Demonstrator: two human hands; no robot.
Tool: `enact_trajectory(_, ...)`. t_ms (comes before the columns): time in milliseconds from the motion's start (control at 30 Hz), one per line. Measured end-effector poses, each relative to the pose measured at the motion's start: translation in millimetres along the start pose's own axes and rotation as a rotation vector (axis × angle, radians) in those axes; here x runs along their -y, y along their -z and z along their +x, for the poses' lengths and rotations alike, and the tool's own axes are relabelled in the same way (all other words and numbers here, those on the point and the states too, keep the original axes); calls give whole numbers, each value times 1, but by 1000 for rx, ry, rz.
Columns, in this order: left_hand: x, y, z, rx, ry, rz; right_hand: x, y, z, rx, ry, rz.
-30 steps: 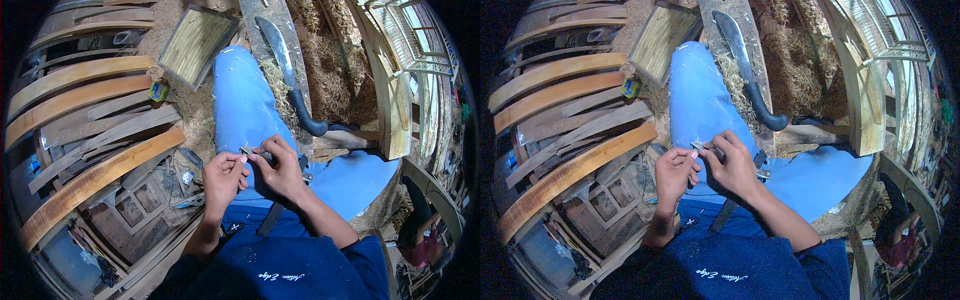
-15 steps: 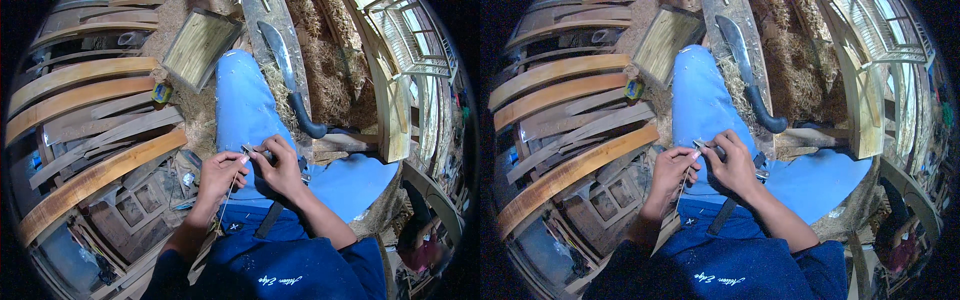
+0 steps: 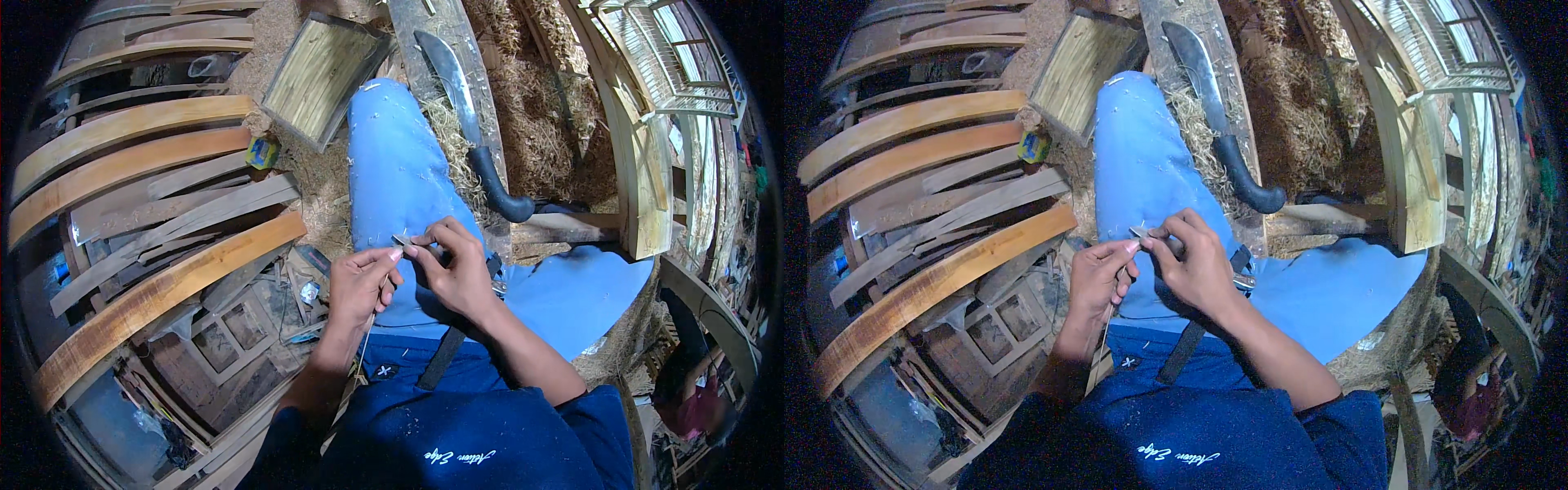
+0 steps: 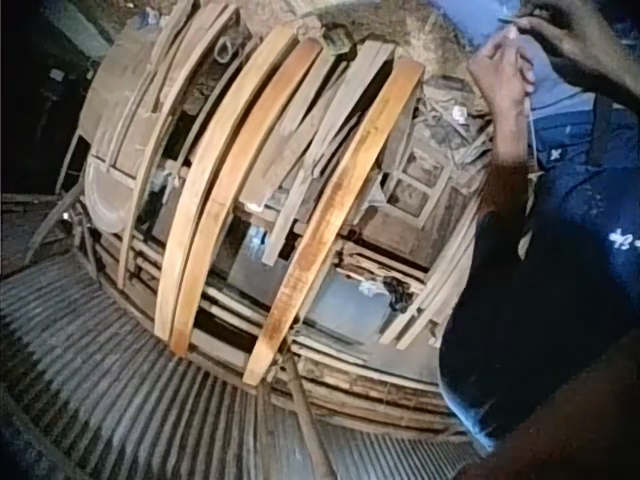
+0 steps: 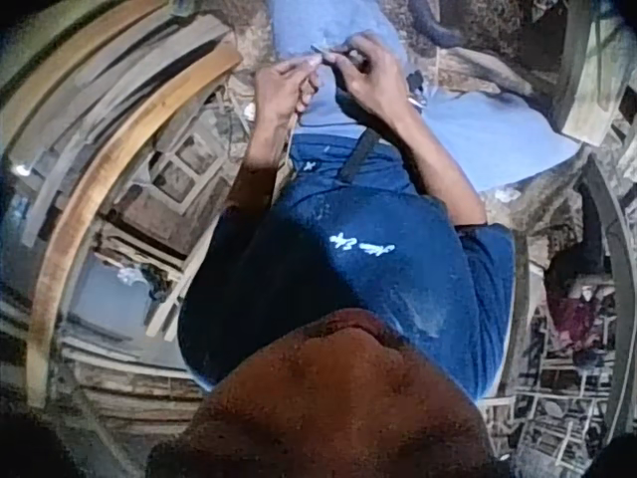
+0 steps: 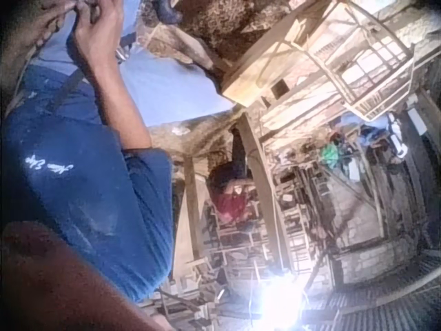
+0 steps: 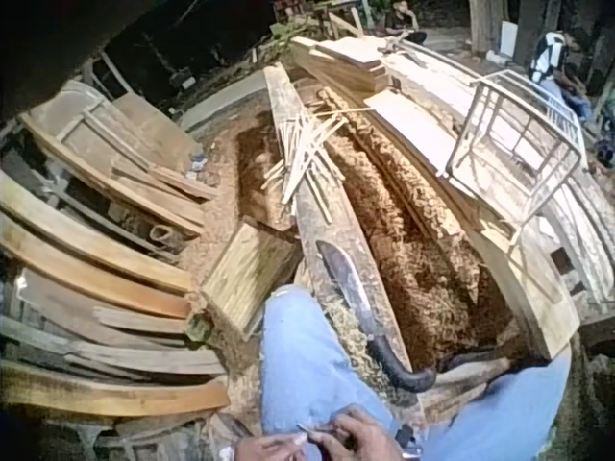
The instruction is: The person carves a wooden strip using a knife, then inserts the strip into the frame of a bird cage.
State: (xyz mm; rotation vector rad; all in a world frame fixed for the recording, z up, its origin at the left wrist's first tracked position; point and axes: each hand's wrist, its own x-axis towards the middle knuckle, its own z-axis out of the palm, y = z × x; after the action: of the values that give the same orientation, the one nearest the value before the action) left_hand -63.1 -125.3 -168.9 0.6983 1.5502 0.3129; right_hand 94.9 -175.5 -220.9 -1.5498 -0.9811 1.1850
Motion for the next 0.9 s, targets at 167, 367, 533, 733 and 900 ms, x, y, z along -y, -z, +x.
enact_trajectory(167,1,1,1,0,17,-49,3,-2,2,-5,-52,-10)
enact_trajectory(367,0,1,2,10,27,-68,-2,-7,3,-61,7,-55)
enact_trajectory(533,3,3,2,22,27,-56,-6,-6,5,-92,-8,-73)
enact_trajectory(733,6,2,1,-8,13,-84,-1,-2,-2,-3,27,25)
enact_trajectory(900,9,3,1,2,5,-94,-1,-1,-2,30,20,0)
